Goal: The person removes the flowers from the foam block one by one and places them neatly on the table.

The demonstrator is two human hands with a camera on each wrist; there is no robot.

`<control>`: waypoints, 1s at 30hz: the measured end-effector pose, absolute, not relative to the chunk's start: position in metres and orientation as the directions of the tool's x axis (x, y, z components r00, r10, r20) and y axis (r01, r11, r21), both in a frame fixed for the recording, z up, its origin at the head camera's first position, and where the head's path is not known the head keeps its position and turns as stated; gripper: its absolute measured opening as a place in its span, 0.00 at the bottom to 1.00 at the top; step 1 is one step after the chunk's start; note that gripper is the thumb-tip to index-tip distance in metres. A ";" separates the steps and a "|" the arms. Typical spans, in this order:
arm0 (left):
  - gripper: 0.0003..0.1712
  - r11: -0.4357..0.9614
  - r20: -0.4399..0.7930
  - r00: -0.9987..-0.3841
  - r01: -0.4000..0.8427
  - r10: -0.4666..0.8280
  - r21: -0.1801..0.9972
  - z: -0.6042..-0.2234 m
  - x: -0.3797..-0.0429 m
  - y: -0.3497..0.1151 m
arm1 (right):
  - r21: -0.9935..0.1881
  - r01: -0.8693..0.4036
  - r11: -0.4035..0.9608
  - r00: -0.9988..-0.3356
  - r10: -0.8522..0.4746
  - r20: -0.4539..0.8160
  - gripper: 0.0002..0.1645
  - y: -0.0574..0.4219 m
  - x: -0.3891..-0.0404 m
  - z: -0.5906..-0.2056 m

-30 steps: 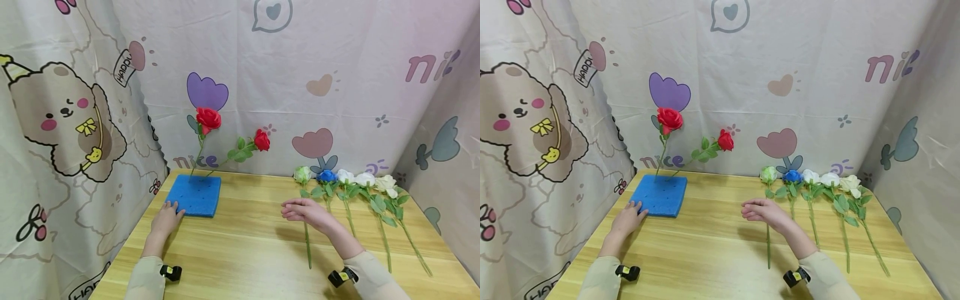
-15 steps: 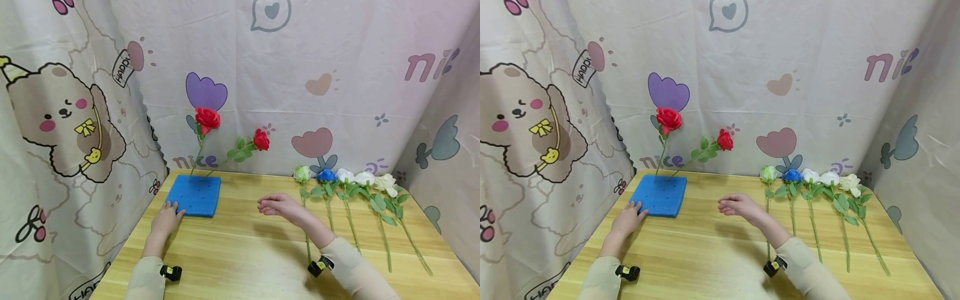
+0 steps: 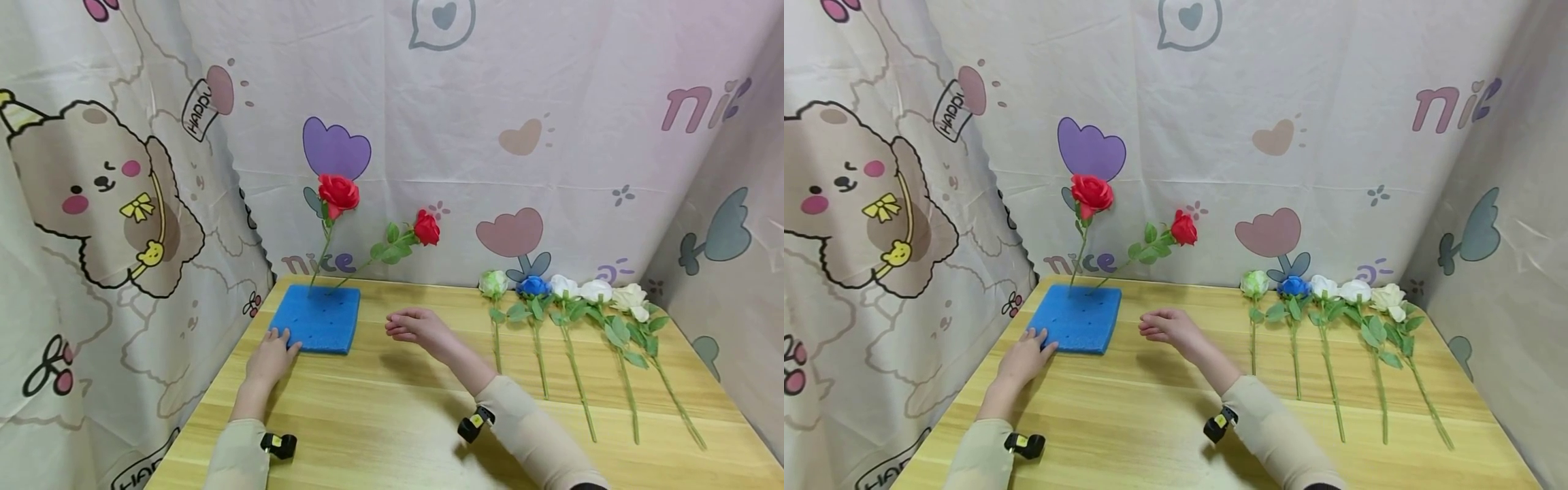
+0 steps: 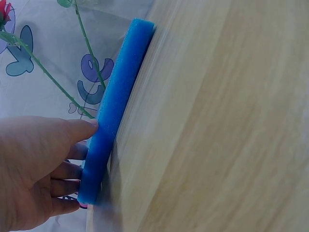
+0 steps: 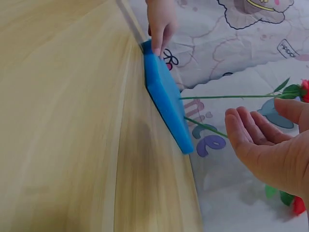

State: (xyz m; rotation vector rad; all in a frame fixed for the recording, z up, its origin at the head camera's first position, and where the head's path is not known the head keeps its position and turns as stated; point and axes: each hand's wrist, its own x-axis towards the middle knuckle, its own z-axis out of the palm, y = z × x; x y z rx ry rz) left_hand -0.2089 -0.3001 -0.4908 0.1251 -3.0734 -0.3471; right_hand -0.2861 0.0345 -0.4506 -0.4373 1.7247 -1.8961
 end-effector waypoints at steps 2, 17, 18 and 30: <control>0.34 0.972 0.028 -0.996 -0.081 -0.090 0.220 -0.491 -0.208 -0.299 | -0.980 0.188 -0.065 -0.811 -0.573 -0.117 0.25 0.026 -0.289 -0.454; 0.35 0.966 0.019 -0.994 -0.098 -0.105 0.237 -0.490 -0.209 -0.300 | -0.968 0.218 -0.124 -0.853 -0.505 -0.127 0.26 -0.039 -0.302 -0.466; 0.35 0.966 0.018 -0.994 -0.098 -0.105 0.237 -0.490 -0.209 -0.300 | -0.967 0.220 -0.129 -0.856 -0.500 -0.129 0.26 -0.043 -0.303 -0.466; 0.35 0.966 0.015 -0.995 -0.096 -0.103 0.239 -0.490 -0.210 -0.300 | -0.930 0.282 -0.236 -0.905 -0.387 -0.177 0.27 -0.085 -0.317 -0.475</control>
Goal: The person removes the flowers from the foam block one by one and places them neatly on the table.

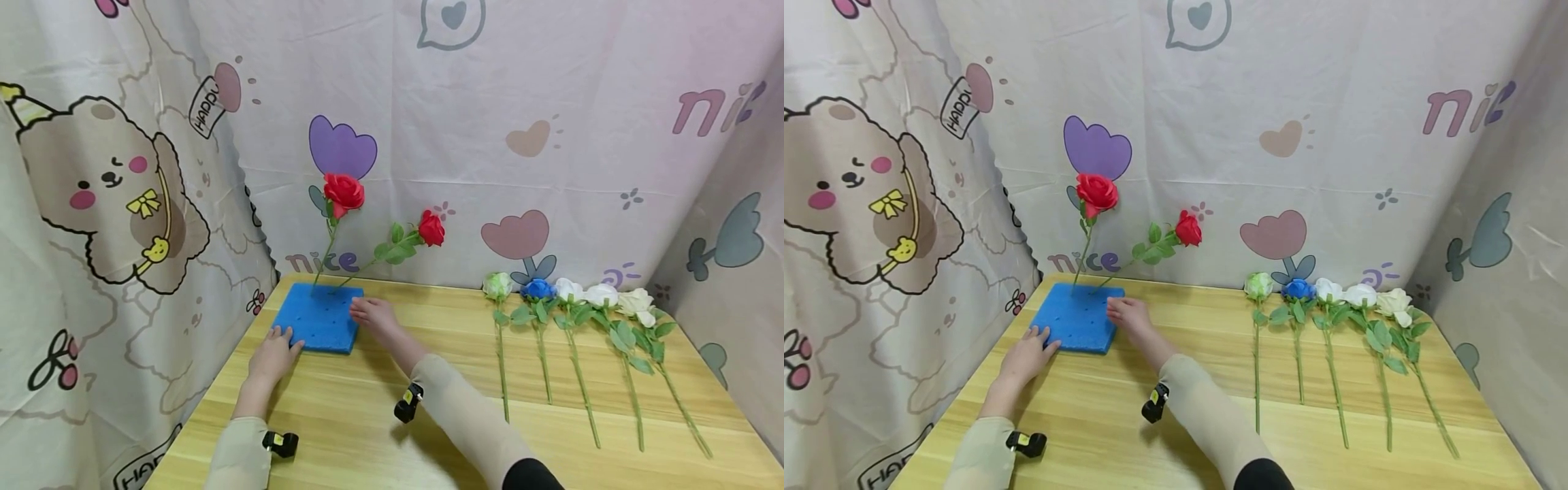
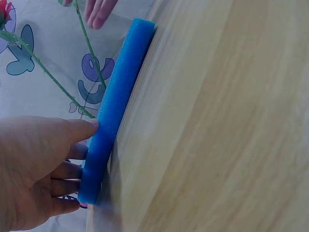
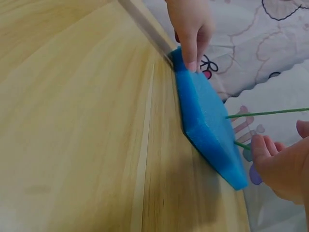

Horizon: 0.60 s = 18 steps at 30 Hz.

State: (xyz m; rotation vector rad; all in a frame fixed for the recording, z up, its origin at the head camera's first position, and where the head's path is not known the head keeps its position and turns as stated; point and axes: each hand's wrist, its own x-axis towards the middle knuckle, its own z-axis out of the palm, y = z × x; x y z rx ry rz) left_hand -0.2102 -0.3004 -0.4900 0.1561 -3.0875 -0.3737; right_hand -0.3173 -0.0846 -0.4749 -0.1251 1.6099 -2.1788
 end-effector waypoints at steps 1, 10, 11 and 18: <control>0.35 0.966 0.016 -0.995 -0.096 -0.103 0.239 -0.490 -0.210 -0.301 | -0.928 0.286 -0.240 -0.908 -0.378 -0.182 0.27 -0.087 -0.319 -0.475; 0.35 0.965 0.015 -0.994 -0.106 -0.113 0.239 -0.489 -0.210 -0.300 | -0.896 0.333 -0.294 -0.912 -0.343 -0.226 0.32 -0.107 -0.336 -0.484; 0.35 0.966 0.014 -0.993 -0.107 -0.114 0.237 -0.489 -0.210 -0.300 | -0.892 0.339 -0.300 -0.911 -0.343 -0.231 0.33 -0.108 -0.337 -0.485; 0.35 0.960 0.010 -0.994 -0.107 -0.113 0.260 -0.488 -0.209 -0.300 | -0.844 0.390 -0.368 -0.902 -0.336 -0.270 0.35 -0.116 -0.349 -0.489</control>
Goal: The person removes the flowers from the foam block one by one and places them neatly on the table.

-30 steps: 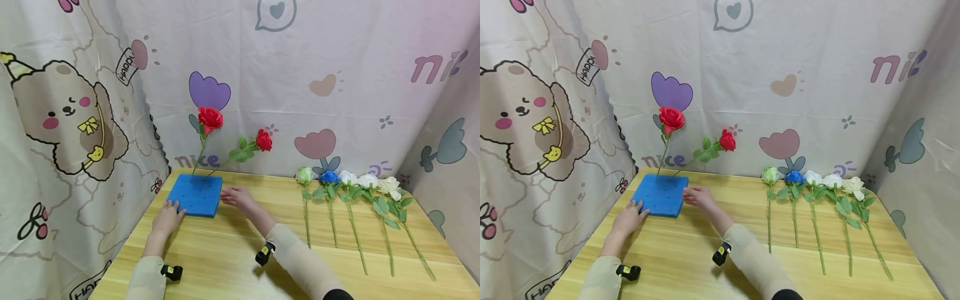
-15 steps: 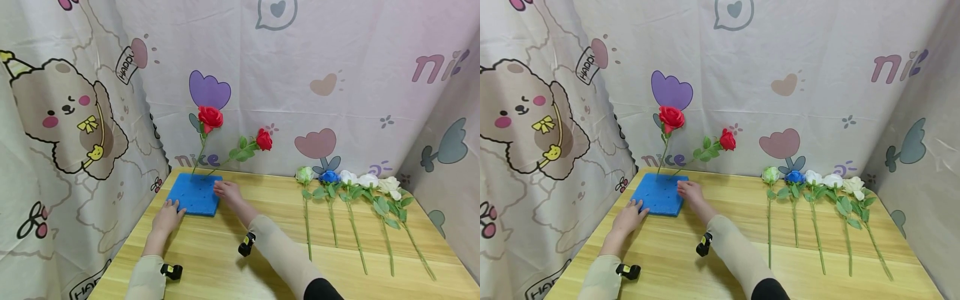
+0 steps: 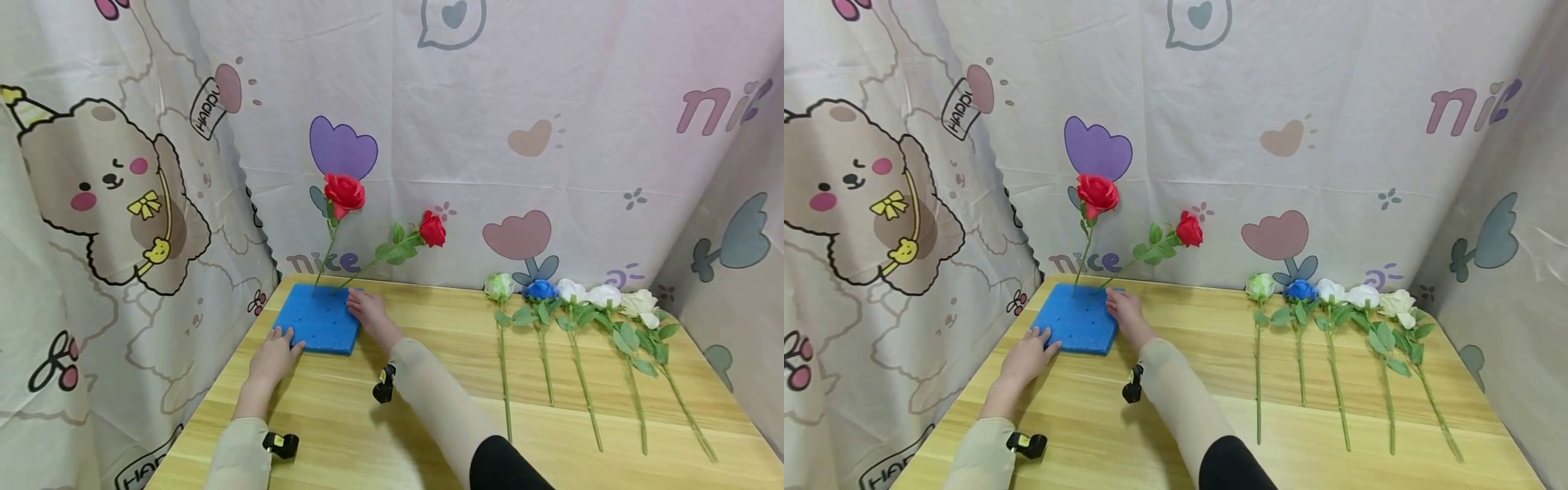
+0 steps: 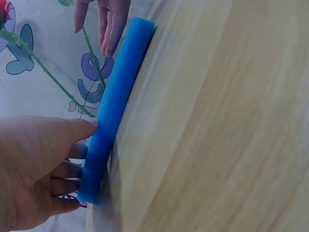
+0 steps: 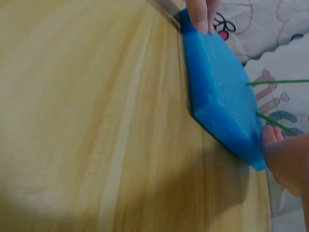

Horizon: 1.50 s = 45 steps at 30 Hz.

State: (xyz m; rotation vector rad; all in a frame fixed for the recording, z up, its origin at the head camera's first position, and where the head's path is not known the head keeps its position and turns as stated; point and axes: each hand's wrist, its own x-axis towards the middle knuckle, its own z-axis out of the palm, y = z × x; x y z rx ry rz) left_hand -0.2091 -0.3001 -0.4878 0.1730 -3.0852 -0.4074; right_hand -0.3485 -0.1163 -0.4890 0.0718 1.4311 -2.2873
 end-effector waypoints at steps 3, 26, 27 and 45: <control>0.36 0.956 0.000 -0.993 -0.114 -0.118 0.271 -0.488 -0.208 -0.302 | -0.825 0.407 -0.392 -0.897 -0.343 -0.280 0.35 -0.120 -0.353 -0.490; 0.35 0.958 0.007 -0.992 -0.120 -0.126 0.262 -0.489 -0.207 -0.296 | -0.866 0.385 -0.319 -0.886 -0.391 -0.249 0.38 -0.138 -0.372 -0.494; 0.35 0.957 0.009 -0.992 -0.119 -0.126 0.263 -0.489 -0.207 -0.296 | -0.868 0.385 -0.313 -0.883 -0.398 -0.248 0.38 -0.138 -0.372 -0.494; 0.34 0.962 0.030 -0.990 -0.123 -0.134 0.246 -0.493 -0.209 -0.299 | -0.921 0.280 -0.271 -0.931 -0.312 -0.191 0.32 -0.139 -0.368 -0.494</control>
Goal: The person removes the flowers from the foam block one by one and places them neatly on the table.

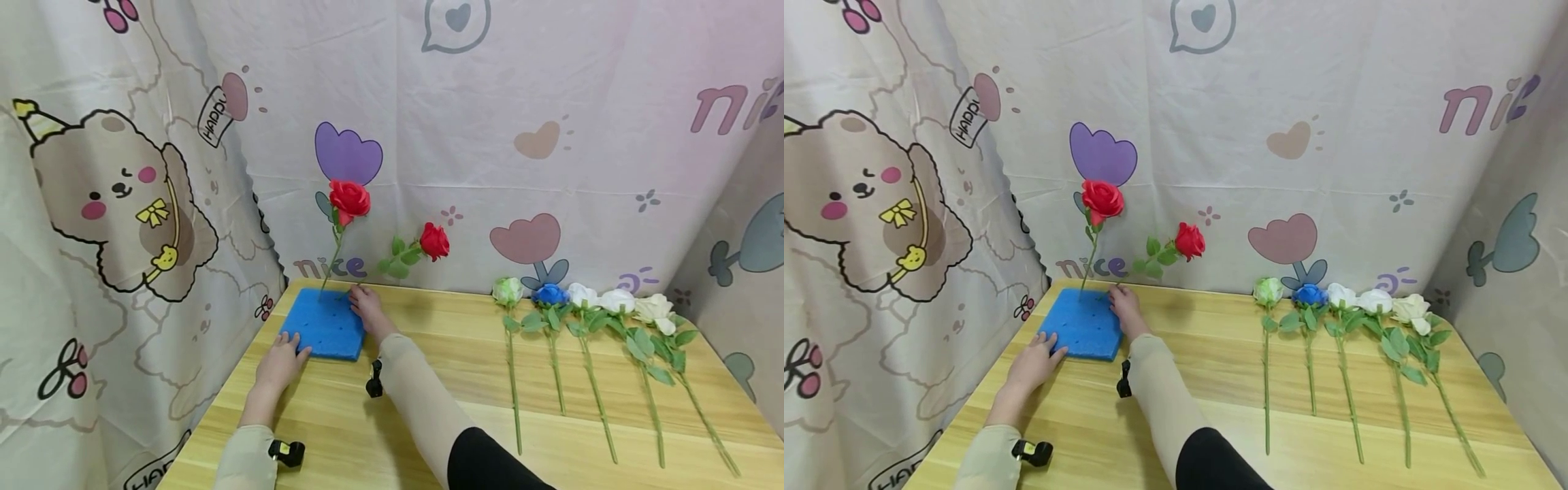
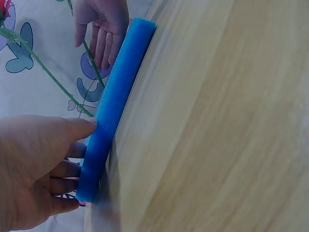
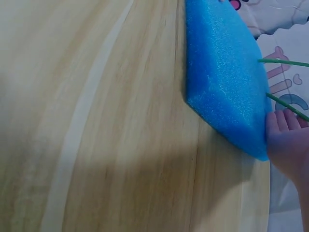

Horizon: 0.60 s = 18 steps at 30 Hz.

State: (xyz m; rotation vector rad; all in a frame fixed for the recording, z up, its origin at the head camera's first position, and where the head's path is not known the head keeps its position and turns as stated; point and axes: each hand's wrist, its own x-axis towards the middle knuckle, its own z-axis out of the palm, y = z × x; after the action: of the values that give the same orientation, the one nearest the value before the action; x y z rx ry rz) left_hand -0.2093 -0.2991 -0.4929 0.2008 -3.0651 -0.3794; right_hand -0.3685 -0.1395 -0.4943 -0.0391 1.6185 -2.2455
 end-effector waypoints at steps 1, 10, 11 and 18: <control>0.34 0.961 0.029 -0.990 -0.124 -0.136 0.248 -0.493 -0.209 -0.299 | -0.925 0.276 -0.262 -0.934 -0.300 -0.193 0.31 -0.140 -0.369 -0.495; 0.35 0.958 0.003 -0.989 -0.142 -0.148 0.251 -0.491 -0.209 -0.298 | -0.994 0.100 -0.047 -0.972 -0.220 -0.088 0.24 -0.136 -0.368 -0.489; 0.35 0.957 -0.001 -0.989 -0.143 -0.148 0.252 -0.491 -0.209 -0.298 | -0.997 0.078 -0.026 -0.973 -0.219 -0.070 0.24 -0.135 -0.367 -0.488; 0.35 0.957 -0.013 -0.990 -0.141 -0.143 0.252 -0.491 -0.209 -0.298 | -0.999 0.033 0.032 -0.977 -0.212 -0.039 0.23 -0.132 -0.365 -0.485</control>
State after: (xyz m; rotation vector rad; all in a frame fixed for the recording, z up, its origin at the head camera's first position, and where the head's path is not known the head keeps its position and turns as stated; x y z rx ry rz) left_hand -0.2087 -0.2982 -0.4907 0.2251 -3.1023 -0.3993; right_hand -0.3645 -0.1321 -0.4847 -0.1871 2.1223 -2.0618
